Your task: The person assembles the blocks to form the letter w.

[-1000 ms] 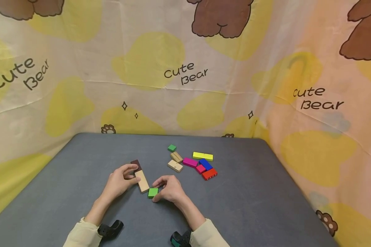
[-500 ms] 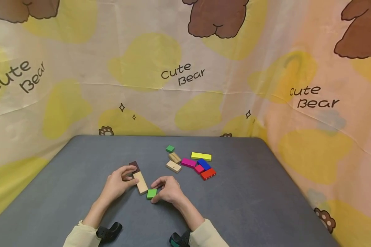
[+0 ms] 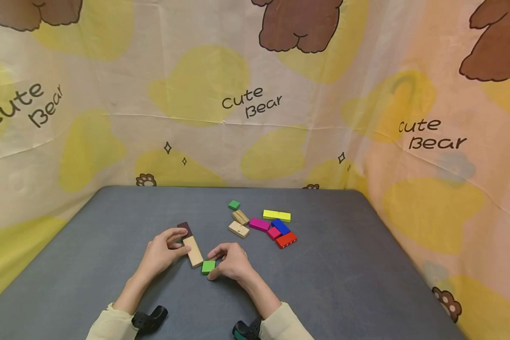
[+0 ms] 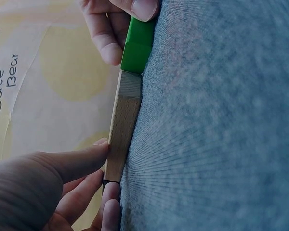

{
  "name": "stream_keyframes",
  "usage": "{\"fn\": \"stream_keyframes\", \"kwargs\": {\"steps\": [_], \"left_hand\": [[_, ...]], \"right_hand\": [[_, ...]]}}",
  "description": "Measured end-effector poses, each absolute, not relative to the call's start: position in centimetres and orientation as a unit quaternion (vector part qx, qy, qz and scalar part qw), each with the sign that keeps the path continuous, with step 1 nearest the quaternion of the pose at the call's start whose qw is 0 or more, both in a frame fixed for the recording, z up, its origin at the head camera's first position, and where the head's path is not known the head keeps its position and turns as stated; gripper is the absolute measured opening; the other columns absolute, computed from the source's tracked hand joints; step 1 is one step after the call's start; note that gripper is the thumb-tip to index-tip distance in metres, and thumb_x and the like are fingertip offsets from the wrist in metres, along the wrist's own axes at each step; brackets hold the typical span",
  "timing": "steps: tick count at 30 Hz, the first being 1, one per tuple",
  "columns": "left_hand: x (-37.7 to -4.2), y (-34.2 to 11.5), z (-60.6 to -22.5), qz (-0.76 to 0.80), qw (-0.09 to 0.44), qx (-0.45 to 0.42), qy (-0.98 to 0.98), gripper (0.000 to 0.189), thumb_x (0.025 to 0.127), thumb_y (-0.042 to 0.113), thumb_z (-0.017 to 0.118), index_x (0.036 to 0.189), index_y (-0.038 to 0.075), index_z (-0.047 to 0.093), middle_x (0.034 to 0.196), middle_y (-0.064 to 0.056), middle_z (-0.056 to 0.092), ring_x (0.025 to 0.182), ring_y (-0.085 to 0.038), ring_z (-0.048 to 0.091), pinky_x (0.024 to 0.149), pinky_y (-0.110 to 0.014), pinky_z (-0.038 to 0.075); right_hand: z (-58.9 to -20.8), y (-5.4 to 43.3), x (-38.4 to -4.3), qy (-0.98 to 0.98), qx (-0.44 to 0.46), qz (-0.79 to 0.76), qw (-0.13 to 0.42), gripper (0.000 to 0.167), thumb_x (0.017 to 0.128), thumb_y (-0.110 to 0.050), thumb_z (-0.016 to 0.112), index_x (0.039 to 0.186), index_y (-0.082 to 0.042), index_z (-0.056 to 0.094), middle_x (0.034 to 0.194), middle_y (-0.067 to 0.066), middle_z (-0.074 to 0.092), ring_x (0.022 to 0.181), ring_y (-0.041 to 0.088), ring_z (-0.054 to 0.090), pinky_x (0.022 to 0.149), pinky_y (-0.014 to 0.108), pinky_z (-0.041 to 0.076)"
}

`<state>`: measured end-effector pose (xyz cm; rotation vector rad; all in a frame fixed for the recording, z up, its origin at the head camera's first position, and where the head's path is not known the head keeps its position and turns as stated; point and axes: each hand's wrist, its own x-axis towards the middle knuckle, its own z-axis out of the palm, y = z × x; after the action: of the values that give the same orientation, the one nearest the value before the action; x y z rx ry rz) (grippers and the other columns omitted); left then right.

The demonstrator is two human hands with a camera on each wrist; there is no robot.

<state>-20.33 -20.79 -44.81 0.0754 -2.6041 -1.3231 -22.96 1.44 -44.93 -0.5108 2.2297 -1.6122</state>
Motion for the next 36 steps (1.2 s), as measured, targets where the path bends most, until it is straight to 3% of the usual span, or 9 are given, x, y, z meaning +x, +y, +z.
{"fn": "stream_keyframes", "kwargs": {"steps": [6, 11, 15, 22, 27, 33, 36], "left_hand": [[-20.3, -20.8, -44.8, -0.451, 0.11, 0.028, -0.885, 0.049, 0.084, 0.01, 0.079, 0.13, 0.004, 0.062, 0.126, -0.014, 0.064, 0.098, -0.027, 0.066, 0.083, -0.048, 0.05], [-20.5, -20.9, -44.9, -0.452, 0.108, 0.028, -0.885, 0.049, 0.084, 0.01, 0.079, 0.13, 0.005, 0.061, 0.126, -0.014, 0.064, 0.097, -0.027, 0.066, 0.083, -0.048, 0.05], [-20.5, -20.9, -44.9, -0.455, 0.108, 0.031, -0.884, 0.05, 0.084, 0.011, 0.079, 0.13, 0.006, 0.062, 0.127, -0.012, 0.064, 0.098, -0.027, 0.065, 0.084, -0.048, 0.05], [-20.5, -20.9, -45.0, -0.455, 0.106, 0.03, -0.884, 0.05, 0.084, 0.011, 0.079, 0.13, 0.005, 0.061, 0.127, -0.013, 0.064, 0.098, -0.027, 0.065, 0.083, -0.048, 0.05], [-20.7, -21.0, -45.0, -0.453, 0.107, 0.028, -0.884, 0.05, 0.084, 0.011, 0.079, 0.13, 0.005, 0.061, 0.127, -0.013, 0.064, 0.097, -0.026, 0.065, 0.083, -0.048, 0.05], [-20.7, -21.0, -45.0, -0.453, 0.106, 0.028, -0.884, 0.05, 0.084, 0.01, 0.079, 0.13, 0.005, 0.062, 0.126, -0.013, 0.064, 0.097, -0.026, 0.065, 0.083, -0.047, 0.05], [-20.7, -21.1, -45.0, -0.454, 0.106, 0.027, -0.884, 0.05, 0.083, 0.01, 0.08, 0.129, 0.005, 0.062, 0.126, -0.013, 0.064, 0.097, -0.026, 0.066, 0.083, -0.047, 0.05]], "right_hand": [[-44.9, 1.6, -23.0, 0.784, -0.181, -0.567, 0.176, 0.04, 0.059, 0.012, 0.088, 0.093, -0.005, 0.074, 0.089, 0.003, 0.067, 0.079, 0.02, 0.05, 0.068, 0.031, 0.039], [-44.4, 2.7, -23.9, 0.766, -0.173, -0.589, 0.192, 0.038, 0.068, -0.002, 0.089, 0.102, -0.007, 0.074, 0.098, 0.005, 0.071, 0.079, 0.02, 0.054, 0.068, 0.03, 0.042], [-43.7, 4.2, -25.4, 0.75, -0.169, -0.619, 0.162, 0.038, 0.074, -0.008, 0.087, 0.109, -0.004, 0.072, 0.106, 0.01, 0.071, 0.083, 0.021, 0.059, 0.068, 0.029, 0.045], [-43.6, 6.2, -28.0, 0.753, -0.16, -0.631, 0.095, 0.037, 0.077, 0.001, 0.082, 0.112, 0.001, 0.069, 0.114, 0.016, 0.066, 0.101, 0.033, 0.057, 0.077, 0.031, 0.05], [-44.3, 7.0, -29.0, 0.771, -0.15, -0.616, 0.065, 0.037, 0.075, 0.008, 0.08, 0.11, 0.002, 0.069, 0.11, 0.015, 0.066, 0.101, 0.033, 0.058, 0.081, 0.032, 0.05], [-42.2, 7.2, -27.6, 0.774, -0.148, -0.609, 0.086, 0.042, 0.075, 0.013, 0.076, 0.115, 0.011, 0.064, 0.118, 0.026, 0.061, 0.109, 0.042, 0.053, 0.089, 0.037, 0.047], [-43.1, 7.2, -28.2, 0.775, -0.143, -0.609, 0.089, 0.044, 0.075, 0.012, 0.077, 0.116, 0.011, 0.064, 0.118, 0.027, 0.06, 0.108, 0.042, 0.054, 0.087, 0.036, 0.048]]}}
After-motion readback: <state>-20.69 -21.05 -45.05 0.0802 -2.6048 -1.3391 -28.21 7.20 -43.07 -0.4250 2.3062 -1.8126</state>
